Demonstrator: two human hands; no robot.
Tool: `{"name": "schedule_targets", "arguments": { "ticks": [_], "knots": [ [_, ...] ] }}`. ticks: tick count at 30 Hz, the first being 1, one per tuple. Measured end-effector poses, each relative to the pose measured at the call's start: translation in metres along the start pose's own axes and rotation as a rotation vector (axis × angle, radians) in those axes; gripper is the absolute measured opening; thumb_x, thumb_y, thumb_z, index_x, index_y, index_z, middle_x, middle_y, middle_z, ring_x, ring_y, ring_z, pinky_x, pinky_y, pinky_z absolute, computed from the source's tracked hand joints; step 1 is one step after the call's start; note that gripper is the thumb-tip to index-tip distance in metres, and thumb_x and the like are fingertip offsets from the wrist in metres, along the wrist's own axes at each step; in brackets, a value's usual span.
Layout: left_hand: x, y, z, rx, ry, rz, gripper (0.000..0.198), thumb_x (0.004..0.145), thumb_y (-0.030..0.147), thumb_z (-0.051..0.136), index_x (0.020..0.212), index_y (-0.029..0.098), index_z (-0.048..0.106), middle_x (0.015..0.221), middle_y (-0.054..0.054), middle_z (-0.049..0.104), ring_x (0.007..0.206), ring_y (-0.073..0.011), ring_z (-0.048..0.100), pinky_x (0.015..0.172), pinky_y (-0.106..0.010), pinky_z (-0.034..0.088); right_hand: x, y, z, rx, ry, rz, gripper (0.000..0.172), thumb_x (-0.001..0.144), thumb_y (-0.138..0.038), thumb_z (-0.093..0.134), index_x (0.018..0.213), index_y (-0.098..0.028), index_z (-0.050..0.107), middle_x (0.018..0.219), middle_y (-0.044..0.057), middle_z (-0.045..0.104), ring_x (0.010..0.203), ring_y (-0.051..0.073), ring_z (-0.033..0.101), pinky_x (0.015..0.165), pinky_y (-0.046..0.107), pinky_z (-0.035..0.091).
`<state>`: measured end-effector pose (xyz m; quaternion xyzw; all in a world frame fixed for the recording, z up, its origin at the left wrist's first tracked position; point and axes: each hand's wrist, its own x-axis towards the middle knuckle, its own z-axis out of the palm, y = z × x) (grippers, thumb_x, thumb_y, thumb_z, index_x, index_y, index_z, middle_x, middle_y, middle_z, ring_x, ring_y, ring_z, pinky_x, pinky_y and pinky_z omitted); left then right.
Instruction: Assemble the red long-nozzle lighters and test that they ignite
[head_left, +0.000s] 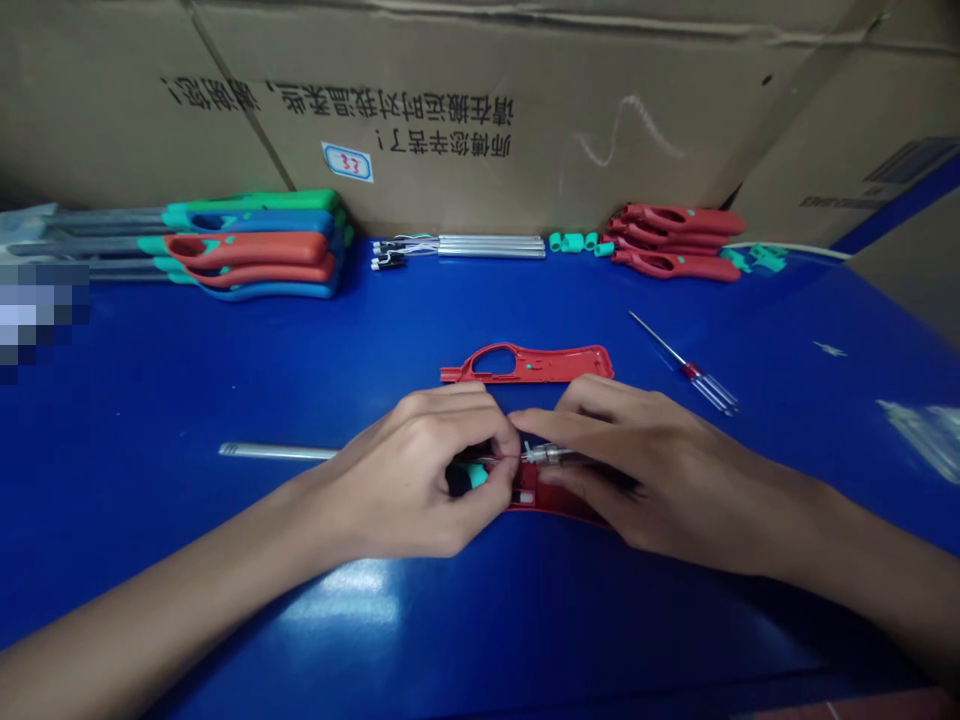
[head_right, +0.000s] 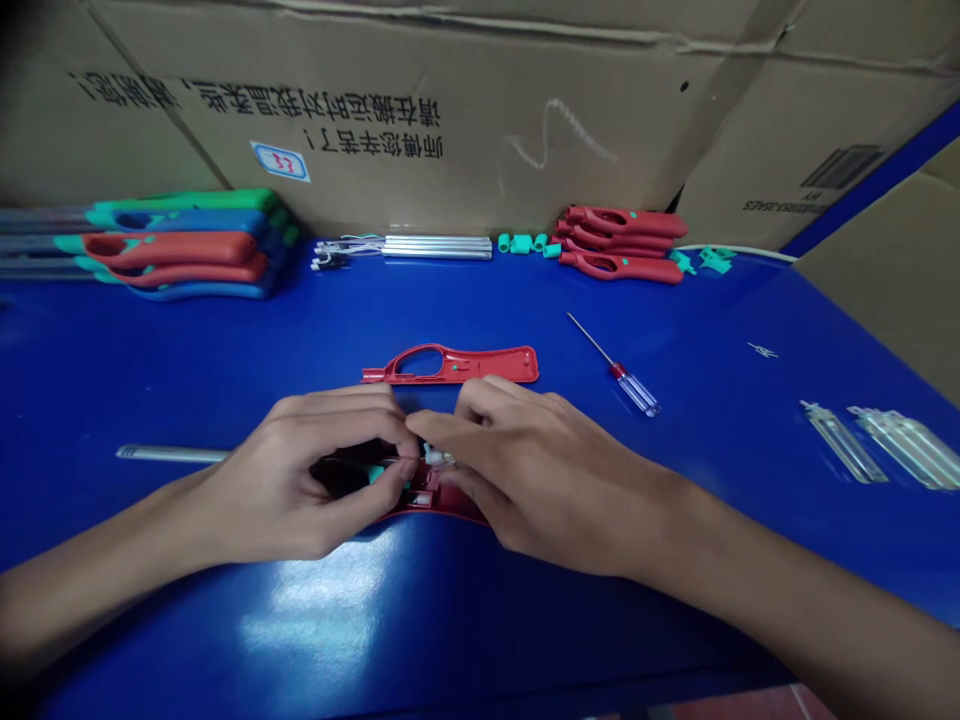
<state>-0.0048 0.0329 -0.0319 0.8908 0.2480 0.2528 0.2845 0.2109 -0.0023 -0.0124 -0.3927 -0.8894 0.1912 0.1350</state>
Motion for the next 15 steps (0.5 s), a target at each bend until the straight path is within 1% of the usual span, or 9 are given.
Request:
{"name": "schedule_targets", "arguments": {
  "ticks": [2,4,9,15],
  "knots": [
    [-0.0005,0.0009,-0.0006,-0.016,0.001,-0.001,0.011,0.077,0.006,0.056,0.077,0.012,0.065,0.070,-0.001,0.064,0.066,-0.0121,0.055,0.066,-0.027,0.044,0.0008,0.0007,0.0001,0.013,-0.006,0.009,0.018,0.095,-0.020,0.047,0.104,-0.022,0.062,0.092,0.003,0.057,0.082,0.014,0.055,0.069,0.027,0.044],
    [-0.0010,0.0017,-0.0011,-0.027,0.011,-0.010,0.010,0.076,0.006,0.057,0.077,0.012,0.065,0.071,-0.001,0.064,0.067,-0.0119,0.055,0.067,-0.027,0.045,0.0009,0.0018,0.0008,0.021,-0.012,0.020,0.017,0.096,-0.020,0.046,0.101,-0.022,0.062,0.095,0.004,0.058,0.086,0.015,0.056,0.073,0.028,0.045],
    [-0.0007,0.0019,-0.0012,-0.029,0.043,-0.010,0.006,0.078,0.010,0.060,0.078,0.012,0.066,0.071,-0.001,0.065,0.067,-0.0120,0.056,0.067,-0.026,0.046,-0.0016,0.0051,0.0033,0.044,0.029,-0.007,0.018,0.094,-0.020,0.050,0.109,-0.022,0.060,0.097,0.004,0.059,0.089,0.016,0.056,0.075,0.030,0.046],
    [0.0001,0.0003,0.0003,-0.029,0.060,0.015,0.006,0.079,0.009,0.061,0.079,0.011,0.067,0.074,-0.002,0.068,0.071,-0.0125,0.059,0.071,-0.026,0.047,-0.0012,0.0064,0.0053,0.074,0.111,-0.070,0.017,0.092,-0.020,0.056,0.109,-0.018,0.059,0.095,0.003,0.061,0.088,0.015,0.057,0.076,0.029,0.046]
  ]
}}
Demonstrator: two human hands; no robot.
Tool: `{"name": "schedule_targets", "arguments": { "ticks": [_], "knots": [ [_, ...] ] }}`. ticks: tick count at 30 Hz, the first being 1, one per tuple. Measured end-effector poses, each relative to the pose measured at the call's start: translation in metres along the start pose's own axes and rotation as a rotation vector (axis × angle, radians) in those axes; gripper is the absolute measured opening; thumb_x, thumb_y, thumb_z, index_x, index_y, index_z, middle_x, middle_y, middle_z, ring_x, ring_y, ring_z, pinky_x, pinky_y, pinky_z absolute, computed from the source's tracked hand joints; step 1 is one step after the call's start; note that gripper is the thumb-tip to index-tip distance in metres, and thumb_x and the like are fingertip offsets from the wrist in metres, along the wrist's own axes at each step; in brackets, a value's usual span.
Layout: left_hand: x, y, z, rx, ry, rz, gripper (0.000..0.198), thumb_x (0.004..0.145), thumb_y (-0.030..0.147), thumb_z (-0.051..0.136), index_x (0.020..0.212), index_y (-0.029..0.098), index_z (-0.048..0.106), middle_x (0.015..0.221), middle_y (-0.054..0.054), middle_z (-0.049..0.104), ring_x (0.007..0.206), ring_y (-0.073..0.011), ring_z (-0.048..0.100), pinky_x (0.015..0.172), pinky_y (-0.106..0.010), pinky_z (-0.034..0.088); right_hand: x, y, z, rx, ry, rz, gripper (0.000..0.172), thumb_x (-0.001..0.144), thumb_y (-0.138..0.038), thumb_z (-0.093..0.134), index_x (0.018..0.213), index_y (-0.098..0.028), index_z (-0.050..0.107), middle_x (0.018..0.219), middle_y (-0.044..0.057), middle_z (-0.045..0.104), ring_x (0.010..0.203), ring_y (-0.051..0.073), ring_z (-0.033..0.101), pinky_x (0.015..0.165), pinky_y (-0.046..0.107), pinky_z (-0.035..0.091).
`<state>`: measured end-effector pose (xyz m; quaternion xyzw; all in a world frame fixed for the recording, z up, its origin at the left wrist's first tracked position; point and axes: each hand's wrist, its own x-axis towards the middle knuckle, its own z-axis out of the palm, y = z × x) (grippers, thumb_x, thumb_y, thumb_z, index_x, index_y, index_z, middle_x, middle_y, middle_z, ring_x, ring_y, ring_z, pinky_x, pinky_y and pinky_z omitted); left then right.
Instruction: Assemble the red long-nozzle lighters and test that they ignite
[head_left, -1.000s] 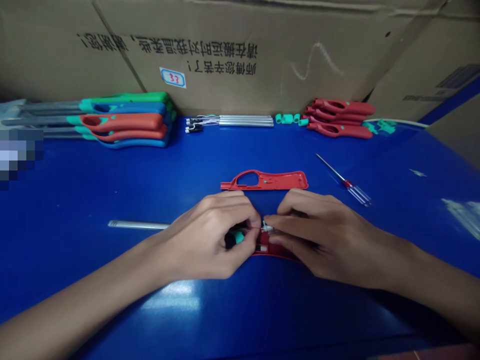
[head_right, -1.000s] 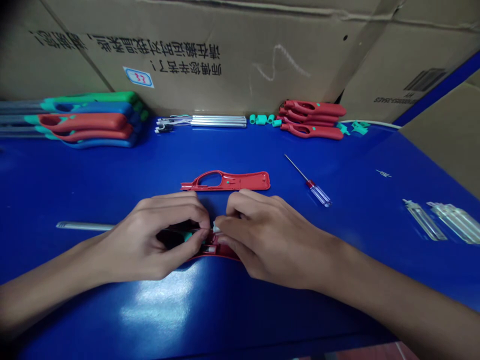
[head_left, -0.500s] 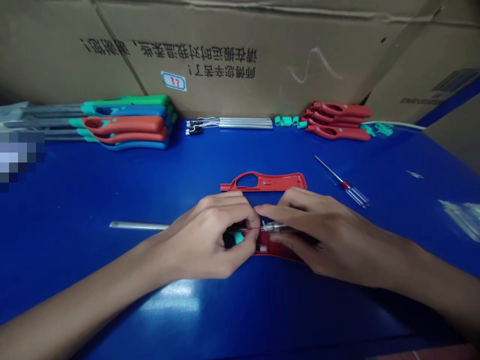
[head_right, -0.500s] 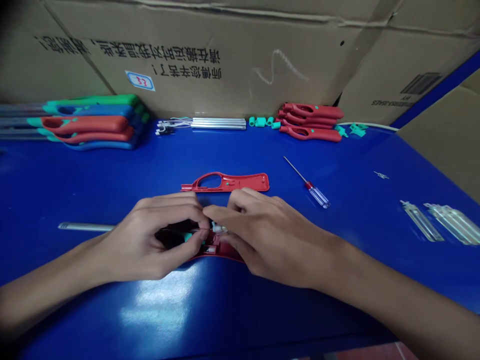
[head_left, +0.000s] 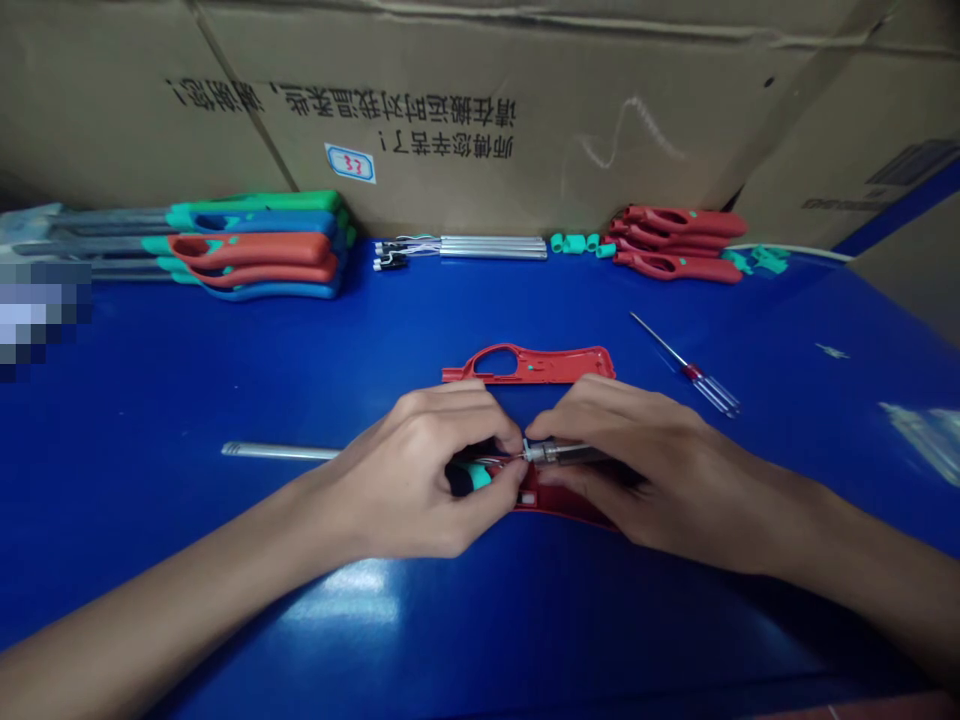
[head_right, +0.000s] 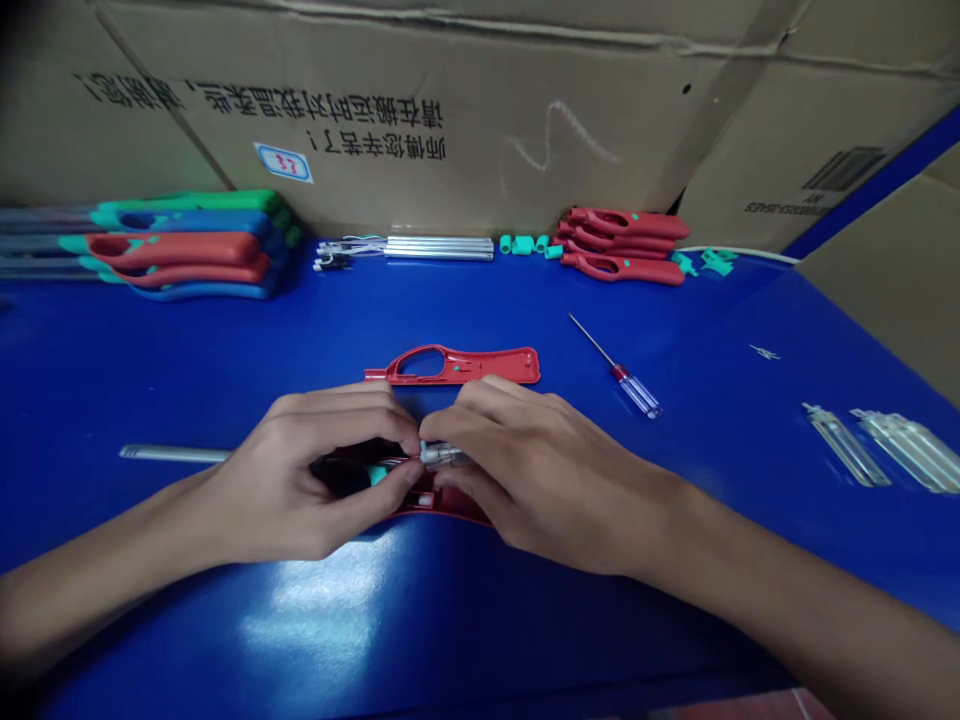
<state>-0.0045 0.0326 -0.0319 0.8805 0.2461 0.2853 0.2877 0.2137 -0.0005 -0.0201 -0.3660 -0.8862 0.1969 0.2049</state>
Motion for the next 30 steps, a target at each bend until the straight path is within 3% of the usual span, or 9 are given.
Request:
{"name": "schedule_targets", "arguments": {
  "ticks": [9,16,30],
  "knots": [
    [-0.0002,0.0001,0.0000,0.002,-0.020,0.008,0.007,0.080,0.010,0.060,0.082,0.011,0.067,0.075,-0.003,0.068,0.074,-0.0137,0.060,0.071,-0.028,0.048,0.0016,-0.0021,0.0006,0.017,0.035,-0.024,0.010,0.091,-0.019,0.058,0.098,-0.014,0.062,0.091,0.004,0.065,0.087,0.015,0.059,0.078,0.028,0.048],
    [-0.0002,0.0009,-0.0013,0.021,-0.011,-0.047,0.008,0.072,0.009,0.061,0.078,0.010,0.064,0.075,-0.004,0.065,0.068,-0.0140,0.057,0.066,-0.029,0.048,0.0029,-0.0019,-0.0049,-0.010,-0.010,0.028,0.010,0.091,-0.021,0.058,0.098,-0.016,0.063,0.091,0.002,0.065,0.087,0.015,0.058,0.077,0.030,0.047],
    [-0.0020,-0.0009,-0.0020,0.017,-0.093,0.029,0.015,0.082,0.006,0.052,0.078,0.009,0.066,0.074,-0.005,0.061,0.070,-0.0137,0.055,0.065,-0.028,0.046,0.0010,-0.0020,0.0023,0.034,-0.009,0.002,0.012,0.091,-0.018,0.056,0.097,-0.012,0.065,0.088,0.006,0.064,0.084,0.016,0.058,0.077,0.030,0.048]
  ]
}}
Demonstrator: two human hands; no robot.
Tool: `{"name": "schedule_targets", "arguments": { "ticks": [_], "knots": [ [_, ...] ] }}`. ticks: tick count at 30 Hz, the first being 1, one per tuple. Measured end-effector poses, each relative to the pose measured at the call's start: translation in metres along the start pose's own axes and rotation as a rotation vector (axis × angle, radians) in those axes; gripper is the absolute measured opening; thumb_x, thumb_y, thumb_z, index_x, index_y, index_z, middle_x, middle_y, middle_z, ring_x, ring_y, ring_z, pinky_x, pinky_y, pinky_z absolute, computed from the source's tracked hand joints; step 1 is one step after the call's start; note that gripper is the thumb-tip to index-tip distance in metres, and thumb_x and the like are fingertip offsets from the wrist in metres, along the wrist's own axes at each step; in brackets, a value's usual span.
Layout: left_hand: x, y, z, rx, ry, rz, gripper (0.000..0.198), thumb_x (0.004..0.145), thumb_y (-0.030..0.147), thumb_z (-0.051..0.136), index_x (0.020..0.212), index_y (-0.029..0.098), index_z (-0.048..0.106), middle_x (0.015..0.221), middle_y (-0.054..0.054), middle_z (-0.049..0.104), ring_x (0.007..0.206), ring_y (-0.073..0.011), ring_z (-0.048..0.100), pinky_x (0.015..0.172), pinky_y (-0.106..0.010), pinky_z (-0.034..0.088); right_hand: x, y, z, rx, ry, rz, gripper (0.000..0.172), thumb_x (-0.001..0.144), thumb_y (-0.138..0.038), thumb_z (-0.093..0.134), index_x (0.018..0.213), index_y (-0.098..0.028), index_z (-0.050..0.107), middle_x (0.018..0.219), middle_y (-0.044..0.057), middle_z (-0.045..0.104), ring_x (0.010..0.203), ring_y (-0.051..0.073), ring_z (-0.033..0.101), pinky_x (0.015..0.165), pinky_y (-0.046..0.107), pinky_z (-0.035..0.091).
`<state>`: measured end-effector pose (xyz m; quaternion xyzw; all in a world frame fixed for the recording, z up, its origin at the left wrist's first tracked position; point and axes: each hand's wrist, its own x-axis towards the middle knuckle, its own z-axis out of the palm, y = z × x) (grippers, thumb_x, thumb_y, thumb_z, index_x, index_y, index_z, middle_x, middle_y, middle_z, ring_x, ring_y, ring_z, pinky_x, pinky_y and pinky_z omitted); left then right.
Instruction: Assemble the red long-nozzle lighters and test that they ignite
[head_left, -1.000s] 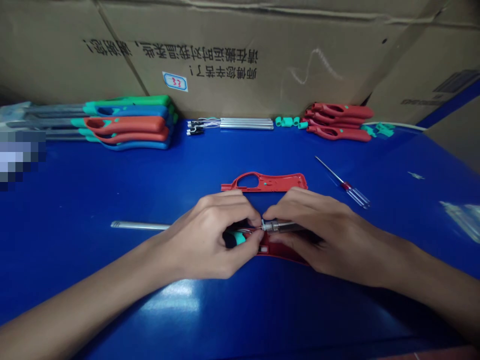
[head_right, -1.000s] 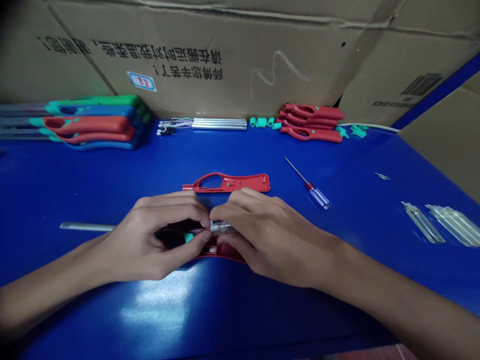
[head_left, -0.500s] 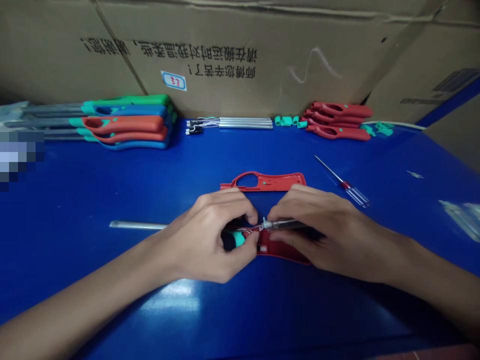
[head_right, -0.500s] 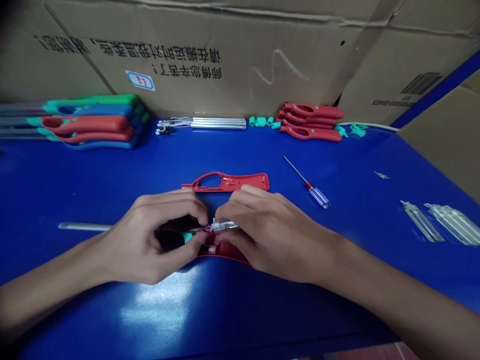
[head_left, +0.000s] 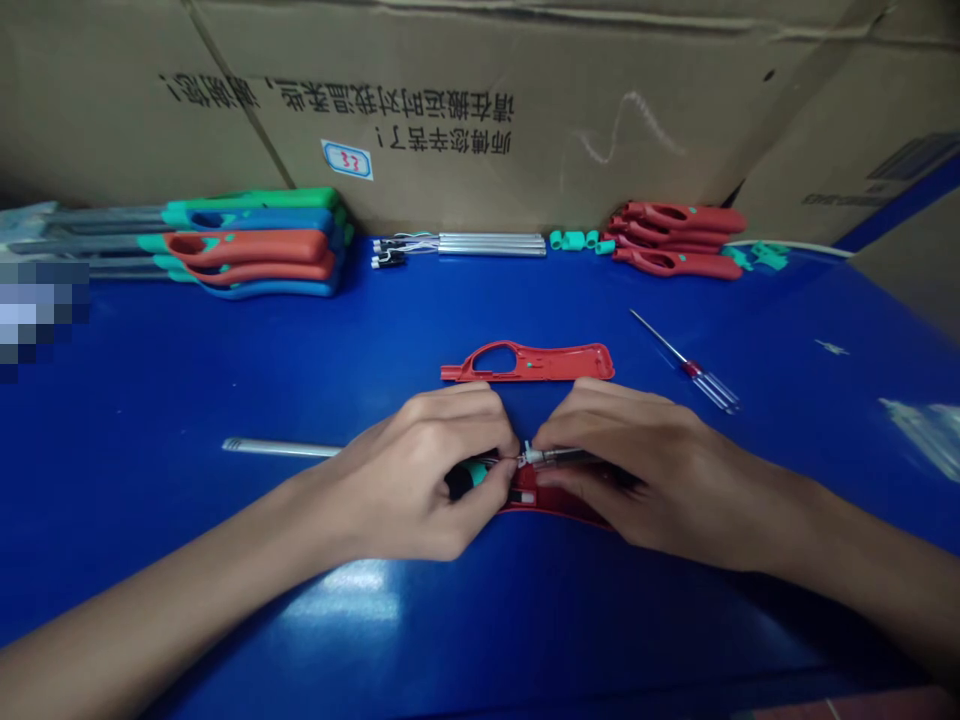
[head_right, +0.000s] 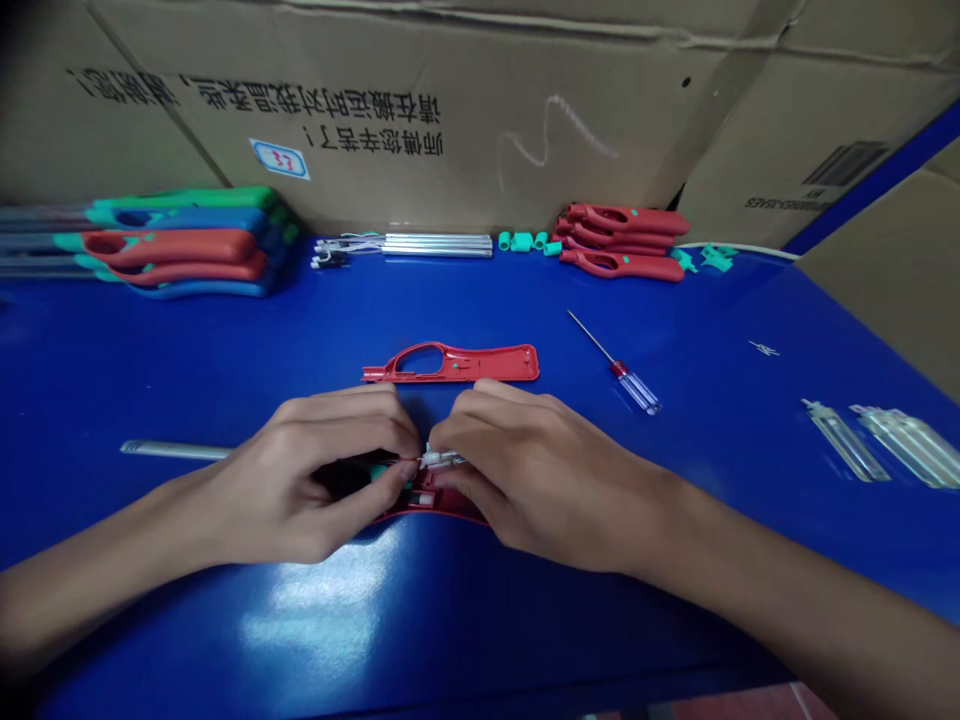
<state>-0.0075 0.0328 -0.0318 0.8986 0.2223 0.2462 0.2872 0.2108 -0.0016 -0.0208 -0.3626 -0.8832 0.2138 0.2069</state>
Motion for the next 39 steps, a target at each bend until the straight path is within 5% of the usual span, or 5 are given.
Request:
{"name": "schedule_targets", "arguments": {
  "ticks": [20,26,39],
  "knots": [
    [0.003,0.002,-0.003,0.013,-0.075,-0.023,0.017,0.083,0.008,0.048,0.080,0.012,0.065,0.075,-0.004,0.062,0.071,-0.0142,0.057,0.066,-0.028,0.046,0.003,-0.003,-0.003,-0.101,-0.059,0.012,0.018,0.095,-0.017,0.050,0.095,-0.014,0.067,0.087,0.006,0.065,0.084,0.017,0.059,0.078,0.032,0.047],
    [0.004,0.004,-0.001,0.030,-0.033,-0.060,0.011,0.076,0.011,0.057,0.084,0.011,0.065,0.079,-0.006,0.066,0.072,-0.0165,0.060,0.069,-0.030,0.049,0.004,-0.003,-0.009,-0.042,-0.098,0.029,0.021,0.097,-0.021,0.049,0.093,-0.016,0.069,0.083,0.003,0.066,0.080,0.014,0.058,0.077,0.030,0.043],
    [0.003,0.001,0.001,0.033,0.048,0.067,0.014,0.084,0.010,0.053,0.083,0.012,0.066,0.077,-0.006,0.067,0.073,-0.0160,0.061,0.071,-0.030,0.051,0.002,-0.008,-0.009,-0.108,-0.123,0.060,0.019,0.093,-0.020,0.050,0.094,-0.015,0.068,0.083,0.006,0.064,0.080,0.017,0.057,0.072,0.031,0.042]
  ]
}}
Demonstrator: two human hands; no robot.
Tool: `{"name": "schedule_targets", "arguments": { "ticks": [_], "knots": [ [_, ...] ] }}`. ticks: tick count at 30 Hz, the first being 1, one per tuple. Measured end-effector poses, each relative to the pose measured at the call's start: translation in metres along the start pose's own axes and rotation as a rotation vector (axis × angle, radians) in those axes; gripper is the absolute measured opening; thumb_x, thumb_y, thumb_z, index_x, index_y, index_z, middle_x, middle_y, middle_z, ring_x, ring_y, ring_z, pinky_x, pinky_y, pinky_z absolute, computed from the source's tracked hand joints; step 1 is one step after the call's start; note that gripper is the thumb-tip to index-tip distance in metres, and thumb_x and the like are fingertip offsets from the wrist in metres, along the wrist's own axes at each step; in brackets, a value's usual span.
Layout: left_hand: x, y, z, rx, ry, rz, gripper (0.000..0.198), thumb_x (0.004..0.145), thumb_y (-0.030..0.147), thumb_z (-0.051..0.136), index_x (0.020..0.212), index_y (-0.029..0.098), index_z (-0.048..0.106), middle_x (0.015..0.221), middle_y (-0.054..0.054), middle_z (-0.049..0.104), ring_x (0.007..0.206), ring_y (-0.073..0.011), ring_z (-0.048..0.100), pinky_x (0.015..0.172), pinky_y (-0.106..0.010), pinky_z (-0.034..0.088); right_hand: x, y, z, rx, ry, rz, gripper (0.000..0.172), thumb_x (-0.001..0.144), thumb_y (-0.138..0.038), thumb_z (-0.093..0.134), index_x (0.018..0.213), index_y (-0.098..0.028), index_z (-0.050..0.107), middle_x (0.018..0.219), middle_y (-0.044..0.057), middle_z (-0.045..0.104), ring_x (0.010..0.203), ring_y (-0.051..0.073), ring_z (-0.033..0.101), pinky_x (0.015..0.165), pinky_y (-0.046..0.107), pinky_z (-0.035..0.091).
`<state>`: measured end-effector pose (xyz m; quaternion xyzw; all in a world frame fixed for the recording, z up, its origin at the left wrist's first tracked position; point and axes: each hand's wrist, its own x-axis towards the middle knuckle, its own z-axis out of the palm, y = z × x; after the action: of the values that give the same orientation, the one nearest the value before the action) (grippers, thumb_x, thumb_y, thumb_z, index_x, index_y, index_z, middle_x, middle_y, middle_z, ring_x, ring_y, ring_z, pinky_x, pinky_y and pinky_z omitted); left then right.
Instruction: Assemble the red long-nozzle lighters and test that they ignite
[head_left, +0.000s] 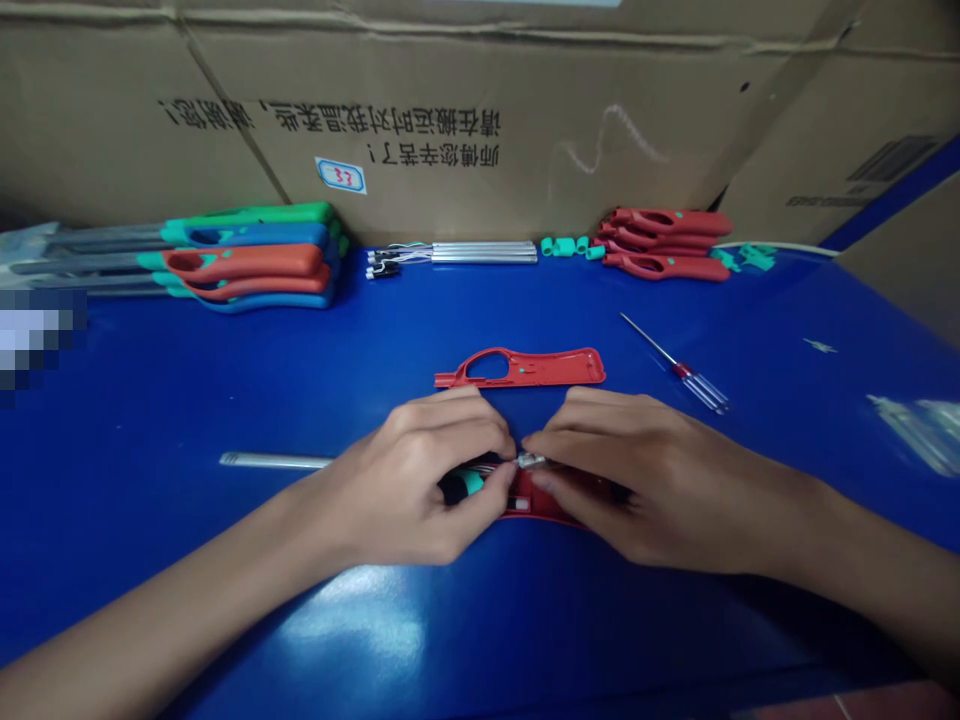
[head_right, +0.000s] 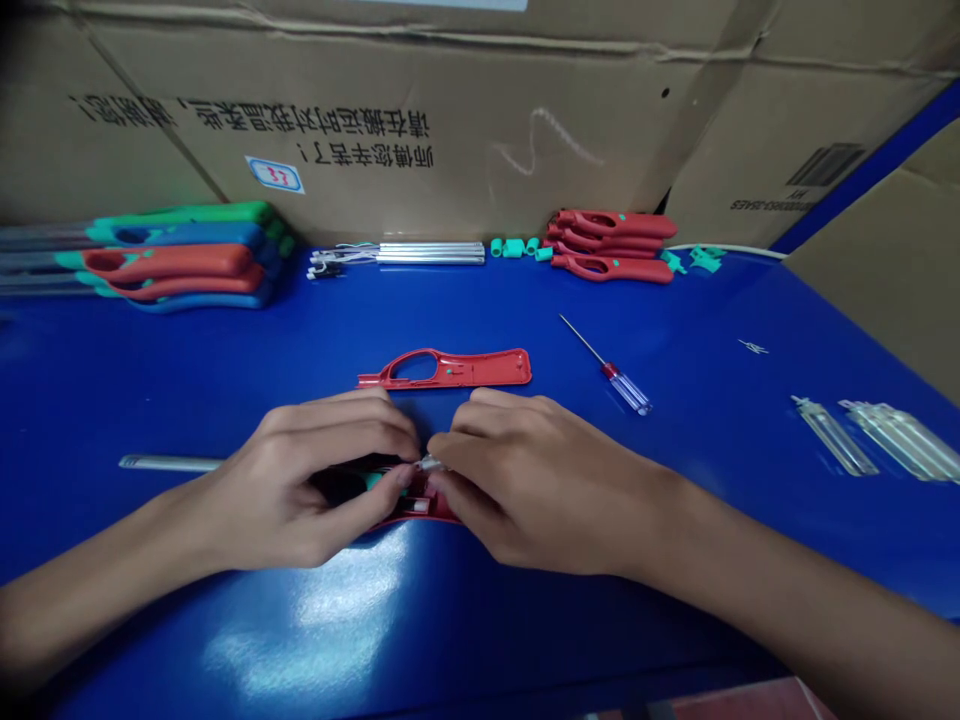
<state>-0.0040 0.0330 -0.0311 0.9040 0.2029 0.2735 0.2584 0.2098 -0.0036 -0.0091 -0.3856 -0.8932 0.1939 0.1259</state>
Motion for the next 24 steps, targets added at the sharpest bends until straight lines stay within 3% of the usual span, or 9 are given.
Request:
{"name": "schedule_targets", "arguments": {
  "ticks": [10,24],
  "knots": [
    [-0.0003,-0.0002,-0.0005,-0.017,-0.002,0.059,0.014,0.083,0.009,0.053,0.083,0.014,0.066,0.075,-0.006,0.064,0.072,-0.0166,0.058,0.070,-0.032,0.050,-0.0009,-0.0049,-0.0013,-0.005,0.011,-0.042,0.017,0.086,-0.015,0.052,0.085,-0.014,0.069,0.072,0.003,0.059,0.066,0.015,0.050,0.063,0.031,0.037],
    [-0.0002,0.0001,-0.0001,-0.010,-0.038,0.076,0.012,0.080,0.008,0.053,0.078,0.014,0.063,0.074,-0.006,0.063,0.072,-0.0174,0.056,0.070,-0.034,0.049,0.0004,-0.0040,0.0016,0.007,-0.027,-0.052,0.015,0.086,-0.016,0.056,0.089,-0.016,0.070,0.080,0.005,0.061,0.075,0.017,0.053,0.067,0.031,0.041]
  ]
}}
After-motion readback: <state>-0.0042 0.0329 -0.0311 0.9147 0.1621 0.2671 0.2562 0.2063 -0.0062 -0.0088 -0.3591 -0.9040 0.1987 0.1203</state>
